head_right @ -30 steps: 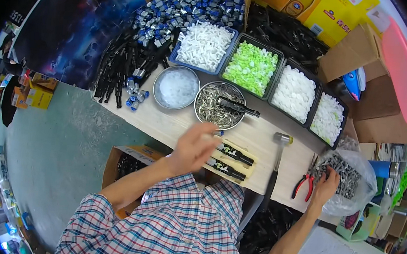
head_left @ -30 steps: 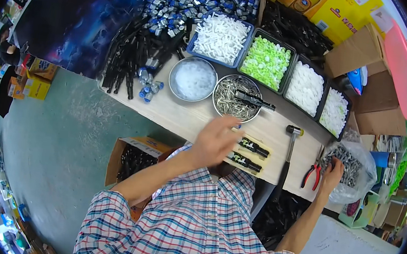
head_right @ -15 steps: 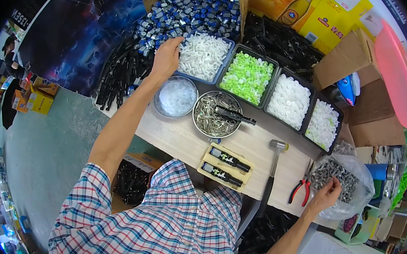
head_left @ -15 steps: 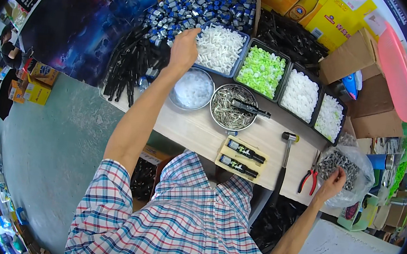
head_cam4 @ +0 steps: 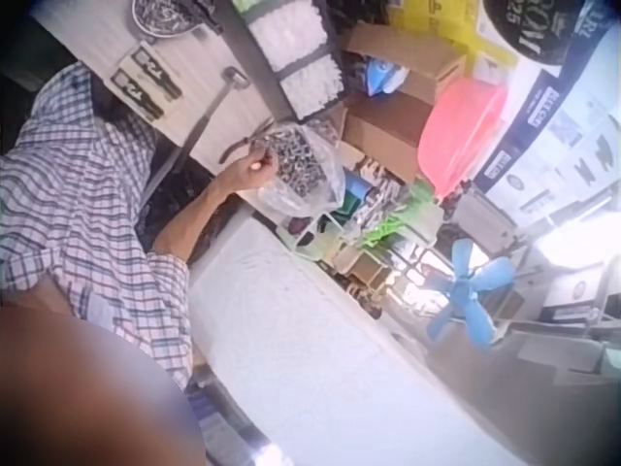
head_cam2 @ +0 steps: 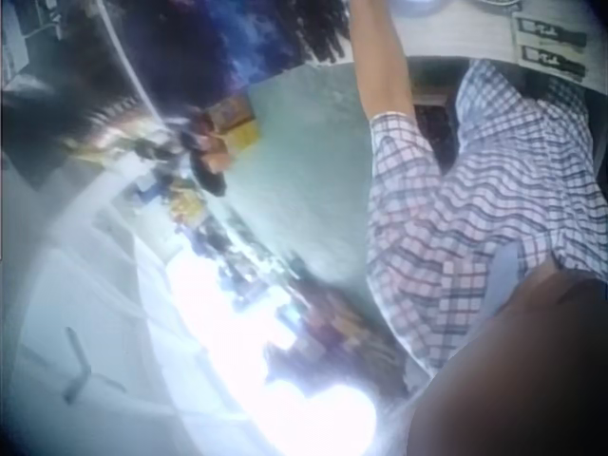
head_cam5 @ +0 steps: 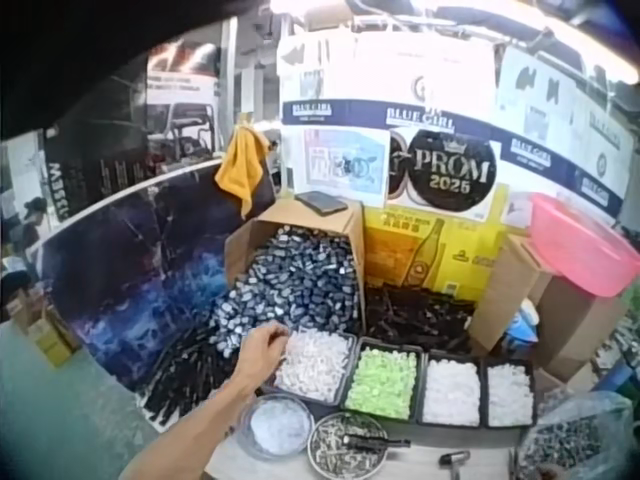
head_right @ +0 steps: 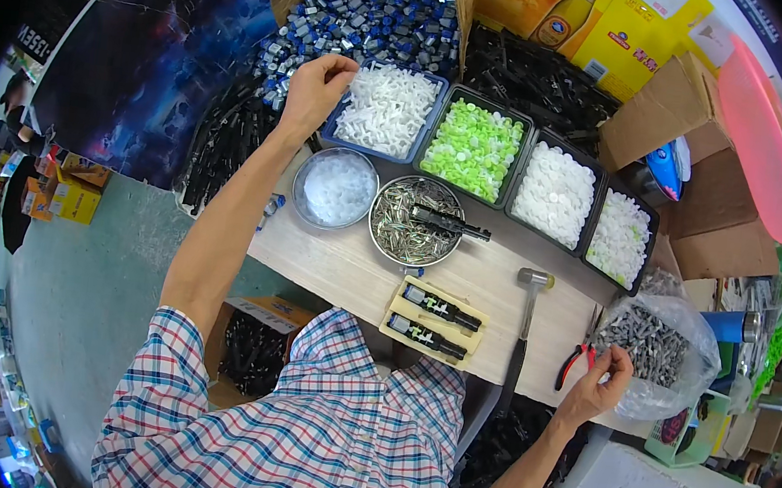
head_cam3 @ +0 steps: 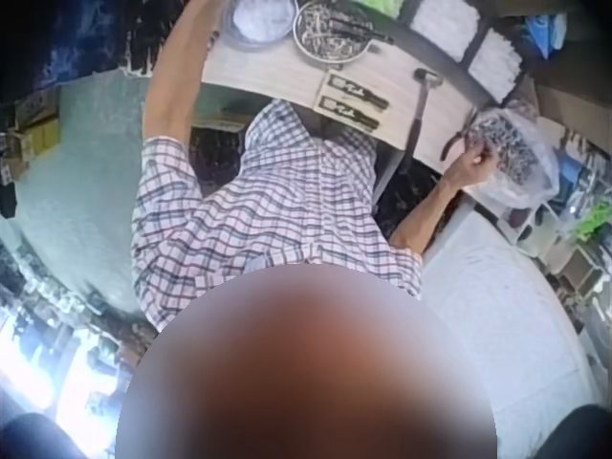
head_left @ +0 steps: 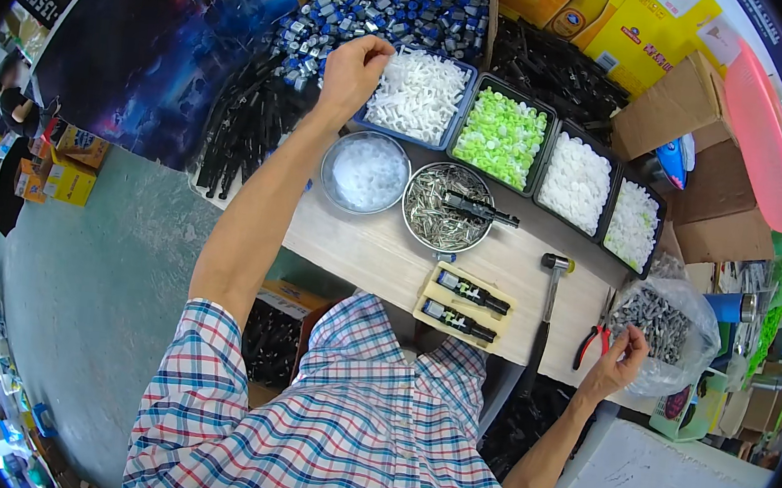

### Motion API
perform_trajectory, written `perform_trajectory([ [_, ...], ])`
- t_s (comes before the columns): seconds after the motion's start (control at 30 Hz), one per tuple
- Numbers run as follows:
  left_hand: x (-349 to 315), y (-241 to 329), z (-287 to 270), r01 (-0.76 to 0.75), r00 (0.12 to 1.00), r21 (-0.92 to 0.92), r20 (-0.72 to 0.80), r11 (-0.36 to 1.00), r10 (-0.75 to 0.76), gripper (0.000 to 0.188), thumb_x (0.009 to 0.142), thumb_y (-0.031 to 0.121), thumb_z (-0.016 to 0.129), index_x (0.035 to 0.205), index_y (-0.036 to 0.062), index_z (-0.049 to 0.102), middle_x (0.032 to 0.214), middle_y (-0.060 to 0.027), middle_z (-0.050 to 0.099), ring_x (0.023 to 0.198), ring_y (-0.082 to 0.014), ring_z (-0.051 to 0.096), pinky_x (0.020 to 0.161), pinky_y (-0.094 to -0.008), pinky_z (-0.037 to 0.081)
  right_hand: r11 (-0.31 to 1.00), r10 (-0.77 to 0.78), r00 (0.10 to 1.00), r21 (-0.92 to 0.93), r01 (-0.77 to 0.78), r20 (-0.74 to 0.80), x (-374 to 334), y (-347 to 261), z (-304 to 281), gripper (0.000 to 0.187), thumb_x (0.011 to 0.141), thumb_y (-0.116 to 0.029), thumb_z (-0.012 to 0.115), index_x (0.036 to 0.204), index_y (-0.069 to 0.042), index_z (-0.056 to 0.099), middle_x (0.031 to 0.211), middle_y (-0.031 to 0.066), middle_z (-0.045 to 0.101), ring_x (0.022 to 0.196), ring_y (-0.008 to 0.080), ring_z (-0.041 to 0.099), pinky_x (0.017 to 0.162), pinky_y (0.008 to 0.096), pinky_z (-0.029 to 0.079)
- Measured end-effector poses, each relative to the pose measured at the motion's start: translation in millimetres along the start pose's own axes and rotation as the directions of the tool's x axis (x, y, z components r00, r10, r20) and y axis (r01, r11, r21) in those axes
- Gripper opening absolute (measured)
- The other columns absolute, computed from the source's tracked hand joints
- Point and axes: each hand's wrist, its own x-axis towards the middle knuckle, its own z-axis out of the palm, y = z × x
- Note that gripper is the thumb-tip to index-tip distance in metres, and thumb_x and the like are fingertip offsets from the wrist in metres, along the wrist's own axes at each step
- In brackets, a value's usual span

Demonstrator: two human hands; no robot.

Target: Assembling small plastic parts into a frame using a hammer and pliers at a workbench.

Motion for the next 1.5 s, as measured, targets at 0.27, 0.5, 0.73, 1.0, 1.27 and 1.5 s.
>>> perform_trajectory([
  [0.27, -26.5, 28.7, -0.9, 0.237, 0.962, -0.53, 0.014, 0.814, -0.271, 0.017, 0.094, 0.002, 0.065, 0.109, -0.0037, 0.07, 0.093, -0.0049, 0.071, 0.082, -0.0106, 0.066, 0.078, -0.0249, 0.055, 0.996, -0.001, 1.0, 0.084, -0.002, 0.03, -7.9, -19.0, 11.9, 0.011, 0.1, 0.0, 0.06, 0.11, 0.001, 0.064, 0.107, 0.007, 0.064, 0.093, 0.0129, 0.058, 0.083, 0.0264, 0.051],
  [0.5, -199.7, 69.0, -9.3, 0.343, 0.939, -0.479, 0.193, 0.808, -0.285, 0.011, 0.095, -0.001, 0.065, 0.105, -0.0026, 0.069, 0.092, -0.0033, 0.068, 0.083, -0.0089, 0.063, 0.075, -0.0237, 0.052, 0.97, -0.003, 0.996, 0.243, -0.019, 0.088, -30.7, -42.1, 18.8, 0.013, 0.102, -0.001, 0.057, 0.114, 0.001, 0.062, 0.11, 0.007, 0.063, 0.095, 0.0118, 0.058, 0.087, 0.0246, 0.048],
  [0.73, -265.9, 61.7, -9.7, 0.225, 0.971, -0.15, 0.115, 0.963, -0.209, 0.012, 0.088, -0.009, 0.065, 0.098, -0.0011, 0.066, 0.097, -0.0061, 0.063, 0.079, -0.0118, 0.061, 0.066, -0.0253, 0.049, 0.949, -0.053, 0.977, 0.316, -0.015, 0.205, -46.7, -72.2, 45.8, 0.01, 0.1, 0.003, 0.058, 0.11, 0.001, 0.062, 0.109, 0.0073, 0.062, 0.095, 0.0119, 0.057, 0.087, 0.0248, 0.048],
  [1.0, -263.3, 60.9, -15.3, 0.129, 0.991, -0.138, 0.06, 0.982, -0.121, 0.012, 0.087, -0.008, 0.067, 0.097, -0.0008, 0.066, 0.093, -0.0082, 0.063, 0.076, -0.0152, 0.062, 0.065, -0.027, 0.049, 0.948, -0.123, 0.956, 0.317, 0.034, 0.266, -59.8, -98.0, 55.9, 0.009, 0.097, 0.004, 0.06, 0.106, 0.003, 0.062, 0.106, 0.0099, 0.061, 0.096, 0.0182, 0.058, 0.09, 0.0285, 0.047],
  [1.27, -265.2, 49.5, -17.6, 0.406, 0.908, -0.396, 0.071, 0.824, -0.413, 0.009, 0.093, -0.004, 0.067, 0.102, -0.0022, 0.066, 0.095, -0.0012, 0.066, 0.083, -0.0073, 0.06, 0.075, -0.0225, 0.051, 0.892, -0.03, 0.932, 0.43, -0.138, 0.36, -74.7, -120.5, 59.0, 0.012, 0.104, -0.002, 0.053, 0.114, 0.002, 0.058, 0.109, 0.0088, 0.06, 0.095, 0.0163, 0.065, 0.09, 0.0282, 0.05],
  [1.5, -254.0, 49.3, -24.6, 0.336, 0.941, -0.329, 0.08, 0.883, -0.328, 0.011, 0.093, -0.003, 0.067, 0.104, -0.0023, 0.067, 0.096, -0.0022, 0.068, 0.085, -0.0079, 0.062, 0.078, -0.0236, 0.053, 0.851, -0.016, 0.91, 0.484, -0.206, 0.415, -80.4, -132.3, 67.8, 0.013, 0.105, -0.005, 0.053, 0.115, 0.002, 0.057, 0.105, 0.008, 0.059, 0.087, 0.0155, 0.066, 0.085, 0.029, 0.051],
])
